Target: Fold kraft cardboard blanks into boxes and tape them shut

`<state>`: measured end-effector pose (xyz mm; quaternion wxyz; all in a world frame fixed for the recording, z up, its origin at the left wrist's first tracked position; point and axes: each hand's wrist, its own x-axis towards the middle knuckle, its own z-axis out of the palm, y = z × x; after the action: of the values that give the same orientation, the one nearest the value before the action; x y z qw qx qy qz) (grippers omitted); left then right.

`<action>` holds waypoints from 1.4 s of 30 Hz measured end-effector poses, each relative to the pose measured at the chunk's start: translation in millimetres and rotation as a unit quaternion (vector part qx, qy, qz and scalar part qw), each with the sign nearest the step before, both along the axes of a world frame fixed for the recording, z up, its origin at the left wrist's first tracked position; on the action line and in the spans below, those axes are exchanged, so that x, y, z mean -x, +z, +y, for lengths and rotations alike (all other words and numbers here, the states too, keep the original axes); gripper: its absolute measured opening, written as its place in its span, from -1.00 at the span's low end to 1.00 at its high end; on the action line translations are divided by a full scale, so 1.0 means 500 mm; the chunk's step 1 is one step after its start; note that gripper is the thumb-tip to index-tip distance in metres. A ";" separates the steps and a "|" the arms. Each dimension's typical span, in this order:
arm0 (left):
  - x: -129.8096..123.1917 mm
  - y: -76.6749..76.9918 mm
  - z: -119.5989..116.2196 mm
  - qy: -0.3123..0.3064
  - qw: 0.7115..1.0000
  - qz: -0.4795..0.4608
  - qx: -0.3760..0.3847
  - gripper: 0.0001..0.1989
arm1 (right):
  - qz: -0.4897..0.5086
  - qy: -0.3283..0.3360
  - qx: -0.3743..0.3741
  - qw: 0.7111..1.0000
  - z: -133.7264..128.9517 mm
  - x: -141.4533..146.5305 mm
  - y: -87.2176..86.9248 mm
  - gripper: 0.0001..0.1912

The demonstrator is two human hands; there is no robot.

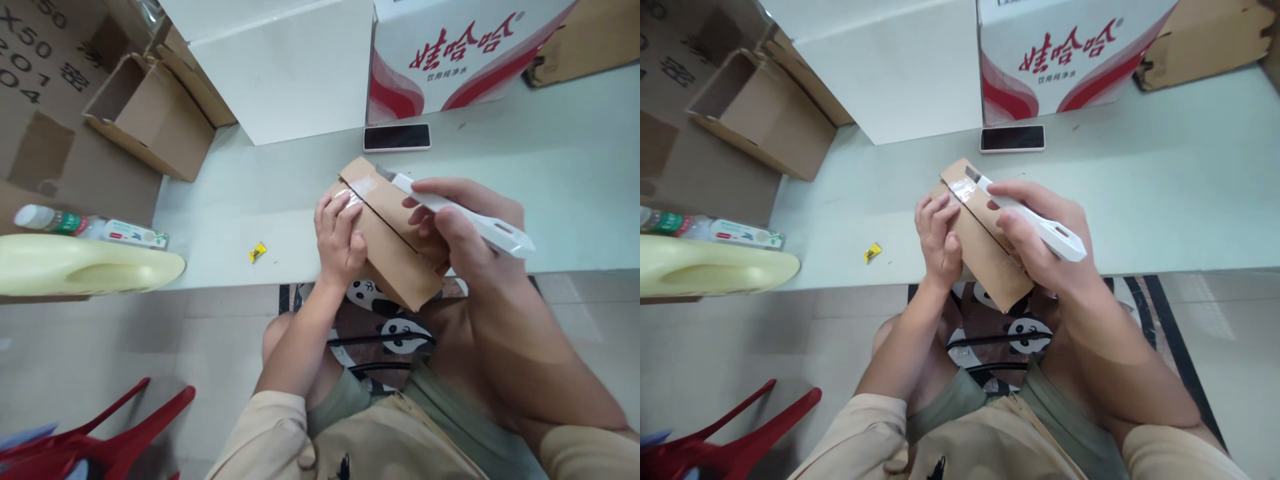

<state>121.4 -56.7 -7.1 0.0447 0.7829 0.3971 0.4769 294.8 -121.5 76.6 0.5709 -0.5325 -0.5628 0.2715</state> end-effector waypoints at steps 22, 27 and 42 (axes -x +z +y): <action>-0.002 0.006 0.006 -0.028 0.997 -0.056 -0.041 -0.63 | -0.207 0.060 -0.035 0.976 0.018 0.002 0.000 -0.71; -0.001 0.006 0.009 -0.023 0.998 -0.048 -0.044 -0.64 | -0.176 0.033 0.001 0.984 0.018 -0.003 -0.002 -0.76; -0.002 -0.003 0.008 -0.016 0.998 -0.047 -0.031 -0.61 | -0.251 0.052 -0.049 0.965 0.009 0.011 -0.009 -0.74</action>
<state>122.2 -52.7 -8.7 0.0464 0.7669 0.3671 0.5244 289.4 -117.0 72.4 0.4220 -0.5253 -0.7272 0.1309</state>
